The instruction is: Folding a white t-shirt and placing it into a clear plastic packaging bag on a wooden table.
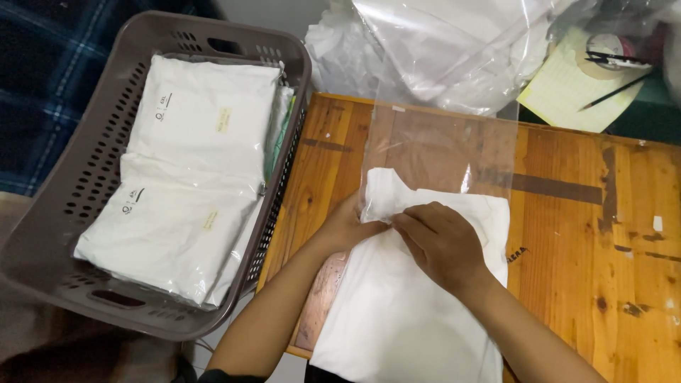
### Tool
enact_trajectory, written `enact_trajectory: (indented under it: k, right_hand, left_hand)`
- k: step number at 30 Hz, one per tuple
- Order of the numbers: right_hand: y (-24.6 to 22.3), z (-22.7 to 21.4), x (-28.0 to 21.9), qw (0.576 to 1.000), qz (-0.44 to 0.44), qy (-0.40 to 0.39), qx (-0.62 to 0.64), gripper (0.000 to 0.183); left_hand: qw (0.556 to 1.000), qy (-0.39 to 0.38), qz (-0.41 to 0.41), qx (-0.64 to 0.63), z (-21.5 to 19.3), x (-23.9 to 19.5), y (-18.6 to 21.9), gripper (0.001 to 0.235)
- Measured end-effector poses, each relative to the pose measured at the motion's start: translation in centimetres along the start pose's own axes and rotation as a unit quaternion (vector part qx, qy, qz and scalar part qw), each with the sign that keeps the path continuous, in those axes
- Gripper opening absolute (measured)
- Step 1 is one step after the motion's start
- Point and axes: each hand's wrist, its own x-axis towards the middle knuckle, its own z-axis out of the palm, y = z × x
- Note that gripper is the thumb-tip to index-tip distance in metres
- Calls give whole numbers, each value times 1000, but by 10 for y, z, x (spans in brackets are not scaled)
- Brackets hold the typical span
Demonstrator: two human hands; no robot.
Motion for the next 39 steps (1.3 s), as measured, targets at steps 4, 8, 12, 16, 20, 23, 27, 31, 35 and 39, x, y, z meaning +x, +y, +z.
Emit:
enact_trajectory:
  k: [4,8,12,16,20,23,27,31,35,39]
  right_hand:
    - [4,5,-3,999,-27,10,16,9]
    - [12,12,-11,1000,-31,-2,-2,9]
    - [18,11,-11,999,31,-8,-5,12]
    - [14,16,-9,996,36,53,59,14]
    - [14,13,-7,996,49,37,72,17]
    - [17,15,-12,995,39,61,68,17]
    - [20,5,-15,998,-44,43,13,35]
    - [35,15,-27,992,-97,25,-78,27]
    - [43,0,-31,986,-120,14,-118,19]
    - [47,-19,-49,980,-120,-14,-156,12]
  left_hand:
    - [985,102,35,132,18,-7,5,33]
    - [925,172,136,309,25,-5,24,33]
    - [858,270,141,413,24,-11,38,53]
    - [624,354,347,604,23,-5,25,36]
    - [546,328,401,658,26,-9,29,21]
    - [528,263,446,673,26,-12,41,10]
    - [530,244,447,678,22,-19,47,5]
    - [527,232,446,685,15,-32,51,6]
    - [534,218,452,680,10,-41,60,8]
    - [536,206,465,674,0,-45,65,7]
